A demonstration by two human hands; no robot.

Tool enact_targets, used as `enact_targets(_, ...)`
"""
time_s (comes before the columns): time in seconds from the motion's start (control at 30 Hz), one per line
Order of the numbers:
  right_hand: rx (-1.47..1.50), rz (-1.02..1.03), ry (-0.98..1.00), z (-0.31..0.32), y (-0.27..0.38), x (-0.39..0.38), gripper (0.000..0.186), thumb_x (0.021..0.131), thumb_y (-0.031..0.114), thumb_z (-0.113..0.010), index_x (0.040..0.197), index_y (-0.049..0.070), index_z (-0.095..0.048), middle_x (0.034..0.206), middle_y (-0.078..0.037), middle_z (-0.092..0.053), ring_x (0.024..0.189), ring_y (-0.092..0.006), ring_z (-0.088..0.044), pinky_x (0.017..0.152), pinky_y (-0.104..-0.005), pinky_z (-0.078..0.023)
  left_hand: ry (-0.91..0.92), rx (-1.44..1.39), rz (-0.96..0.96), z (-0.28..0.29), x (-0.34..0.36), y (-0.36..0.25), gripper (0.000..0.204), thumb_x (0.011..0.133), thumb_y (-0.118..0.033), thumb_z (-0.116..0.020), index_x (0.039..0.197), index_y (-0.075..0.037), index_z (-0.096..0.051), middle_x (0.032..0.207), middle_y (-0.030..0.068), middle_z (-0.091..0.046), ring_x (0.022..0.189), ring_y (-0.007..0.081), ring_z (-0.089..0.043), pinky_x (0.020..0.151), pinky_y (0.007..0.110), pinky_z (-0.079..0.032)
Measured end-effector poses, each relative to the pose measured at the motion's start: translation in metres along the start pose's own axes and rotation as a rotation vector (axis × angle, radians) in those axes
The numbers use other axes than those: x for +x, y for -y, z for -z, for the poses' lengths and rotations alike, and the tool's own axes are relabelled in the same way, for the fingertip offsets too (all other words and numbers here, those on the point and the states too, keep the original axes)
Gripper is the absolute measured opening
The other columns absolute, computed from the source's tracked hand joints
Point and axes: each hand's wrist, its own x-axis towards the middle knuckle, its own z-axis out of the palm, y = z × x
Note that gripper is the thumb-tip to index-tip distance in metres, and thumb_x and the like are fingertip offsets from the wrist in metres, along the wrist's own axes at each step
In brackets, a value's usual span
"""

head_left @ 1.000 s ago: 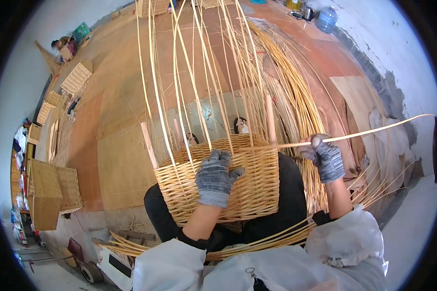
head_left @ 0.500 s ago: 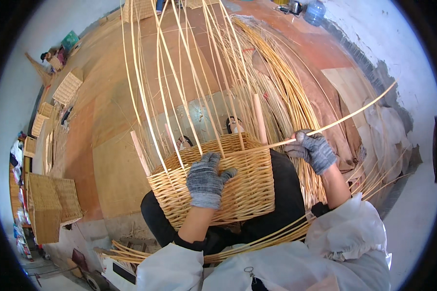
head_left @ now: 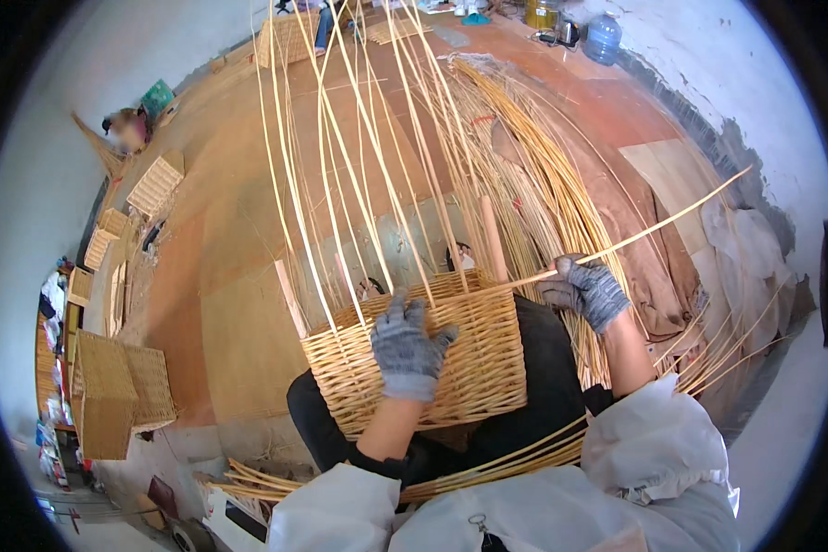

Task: Weaving the sides of a wicker or willow basket using vertical stakes and horizontal weaving strips.

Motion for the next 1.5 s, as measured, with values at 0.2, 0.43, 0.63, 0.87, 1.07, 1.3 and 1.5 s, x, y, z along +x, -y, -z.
enact_targets(0.2, 0.052, 0.105, 0.055, 0.006, -0.008, 0.006, 0.021, 0.083, 0.021, -0.064, 0.093, 0.003, -0.059, 0.089, -0.019, -0.065, 0.079, -0.0295, -0.066, 0.067, -0.0376, -0.056, -0.276, -0.069, -0.209, -0.023, 0.01, -0.046, 0.091, 0.064, -0.058, -0.07, 0.126, 0.002, -0.041, 0.116, 0.0212, -0.053, 0.11, 0.0356, -0.049, 0.104, 0.046, -0.023)
enact_targets(0.43, 0.635, 0.311, -0.008, -0.011, -0.063, 0.016, 0.022, 0.091, 0.027, -0.053, 0.093, 0.005, -0.053, 0.07, -0.011, -0.056, 0.068, -0.0272, -0.054, 0.066, -0.0429, -0.05, -0.06, -0.108, -0.102, -0.031, 0.018, -0.048, 0.101, 0.062, -0.061, -0.069, 0.131, 0.004, -0.034, 0.11, 0.021, -0.055, 0.104, 0.0341, -0.052, 0.097, 0.046, -0.031)
enact_targets(0.63, 0.64, 0.235, 0.01, -0.016, -0.055, 0.025, 0.021, 0.091, 0.027, -0.052, 0.093, 0.006, -0.052, 0.064, -0.009, -0.052, 0.065, -0.0258, -0.053, 0.065, -0.0416, -0.05, 0.392, -0.041, 0.416, -0.006, 0.071, -0.07, 0.073, 0.087, -0.057, -0.038, 0.133, -0.001, -0.036, 0.105, 0.025, -0.06, 0.101, 0.0357, -0.058, 0.085, 0.046, -0.043)
enact_targets(0.87, 0.313, 0.244, -0.334, 0.053, 0.008, -0.005, 0.017, 0.08, -0.003, -0.061, 0.087, 0.006, -0.049, 0.088, -0.014, -0.059, 0.077, -0.0266, -0.061, 0.067, -0.038, -0.056, 0.578, -0.408, 0.166, 0.002, 0.061, -0.039, 0.045, 0.081, -0.051, -0.058, 0.104, -0.012, -0.063, 0.096, 0.013, -0.065, 0.092, 0.0286, -0.061, 0.084, 0.038, -0.043)
enact_targets(1.07, -0.536, 0.331, -0.043, -0.082, 0.122, 0.072, 0.024, 0.08, 0.003, -0.063, 0.1, -0.006, -0.054, 0.082, -0.011, -0.064, 0.083, -0.019, -0.065, 0.068, -0.0265, -0.052, 0.398, -0.345, 0.222, -0.006, 0.053, -0.05, 0.046, 0.082, -0.056, -0.05, 0.102, -0.017, -0.065, 0.083, 0.0103, -0.067, 0.082, 0.0312, -0.063, 0.077, 0.042, -0.045)
enact_targets(1.3, -0.637, 0.186, 0.392, -0.13, 0.104, 0.164, 0.016, 0.084, 0.005, -0.058, 0.099, 0.002, -0.053, 0.086, -0.012, -0.063, 0.074, -0.0203, -0.063, 0.063, -0.0297, -0.053, 0.322, -0.235, 0.424, -0.012, 0.06, -0.062, 0.052, 0.086, -0.053, -0.049, 0.103, -0.005, -0.063, 0.087, 0.0149, -0.066, 0.087, 0.0283, -0.061, 0.084, 0.039, -0.042)
enact_targets(1.5, 0.326, 0.081, -0.024, 0.052, 0.009, 0.085, 0.004, 0.091, 0.009, -0.046, 0.089, 0.005, -0.046, 0.069, -0.006, -0.048, 0.056, -0.0155, -0.046, 0.054, -0.0294, -0.044, 0.541, -0.374, 0.327, -0.006, 0.06, -0.047, 0.053, 0.082, -0.052, -0.053, 0.114, -0.011, -0.059, 0.09, 0.013, -0.067, 0.089, 0.0324, -0.061, 0.083, 0.043, -0.043)
